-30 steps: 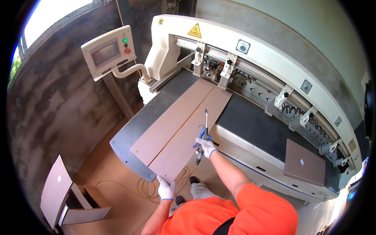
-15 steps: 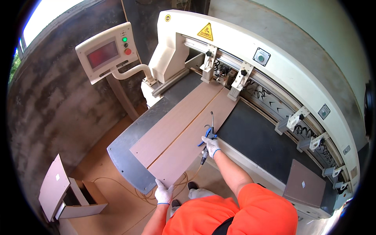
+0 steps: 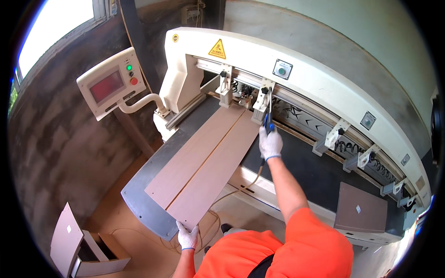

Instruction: The person moves large rectangular wood panels from a green conveyor table to a processing machine. They use a handheld air gun to clean the edges of each panel before placing it on the machine's conveyor belt. The person repeats this process for multiple panels, stacking the finished pieces on a nearby table.

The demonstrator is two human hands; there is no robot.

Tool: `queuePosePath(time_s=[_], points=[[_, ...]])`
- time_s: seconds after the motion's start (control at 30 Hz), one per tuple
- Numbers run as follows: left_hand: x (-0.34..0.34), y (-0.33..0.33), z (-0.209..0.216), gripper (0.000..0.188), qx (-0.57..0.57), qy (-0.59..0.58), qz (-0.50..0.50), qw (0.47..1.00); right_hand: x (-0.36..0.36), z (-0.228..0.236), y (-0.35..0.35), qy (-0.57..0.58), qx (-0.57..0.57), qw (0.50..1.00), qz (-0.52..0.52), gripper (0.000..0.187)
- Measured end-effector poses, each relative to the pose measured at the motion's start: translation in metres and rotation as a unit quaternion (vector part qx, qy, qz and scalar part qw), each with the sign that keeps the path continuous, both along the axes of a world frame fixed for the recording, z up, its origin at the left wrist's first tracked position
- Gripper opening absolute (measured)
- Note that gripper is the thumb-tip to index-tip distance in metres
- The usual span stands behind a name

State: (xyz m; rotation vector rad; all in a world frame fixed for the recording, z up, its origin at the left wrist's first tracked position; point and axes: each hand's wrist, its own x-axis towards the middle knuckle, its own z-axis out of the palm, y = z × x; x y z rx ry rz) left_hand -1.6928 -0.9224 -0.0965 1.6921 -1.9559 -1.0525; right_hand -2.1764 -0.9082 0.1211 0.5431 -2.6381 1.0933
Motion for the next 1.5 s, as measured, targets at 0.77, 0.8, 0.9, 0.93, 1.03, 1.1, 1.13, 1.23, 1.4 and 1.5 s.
queuePosePath(time_s=[0.77,0.8,0.9,0.93,1.03,1.1,1.13,1.23,1.4,1.5], points=[[0.033,-0.008,-0.019,0.089,0.053,0.272,-0.054,0.959,0.18,-0.101,0.273,-0.347,0.13,0.929,-0.007,0.042],[0.036,-0.006,-0.029,0.09,0.06,0.278,-0.053,0.957,0.183,-0.152,0.321,-0.314,0.068,0.945,-0.056,0.036],[0.031,0.021,-0.008,0.092,0.121,0.248,-0.055,0.96,0.198,-0.201,0.465,-0.366,-0.369,0.8,-0.299,0.015],[0.029,0.029,-0.004,0.091,0.115,0.24,-0.062,0.962,0.208,-0.191,0.5,-0.34,-0.389,0.773,-0.368,0.013],[0.03,0.049,-0.023,0.078,0.084,0.228,-0.104,0.964,0.202,-0.181,0.553,-0.305,-0.348,0.804,-0.374,0.023],[0.03,0.066,-0.036,0.071,0.083,0.221,-0.123,0.964,0.191,-0.183,0.539,-0.338,-0.337,0.838,-0.263,0.021],[0.031,0.077,-0.04,0.068,0.081,0.216,-0.127,0.965,0.183,-0.185,0.525,-0.355,-0.33,0.852,-0.201,0.021],[0.023,0.118,-0.029,0.046,0.159,0.276,-0.059,0.946,0.173,-0.178,0.451,-0.451,-0.07,0.889,0.022,0.026],[0.039,0.189,-0.012,0.02,0.231,0.44,0.182,0.848,0.21,-0.144,0.373,-0.222,0.362,0.705,0.568,0.058],[0.068,0.251,-0.035,0.008,0.184,0.464,0.351,0.792,0.227,-0.153,0.398,-0.195,0.412,0.59,0.666,0.058]])
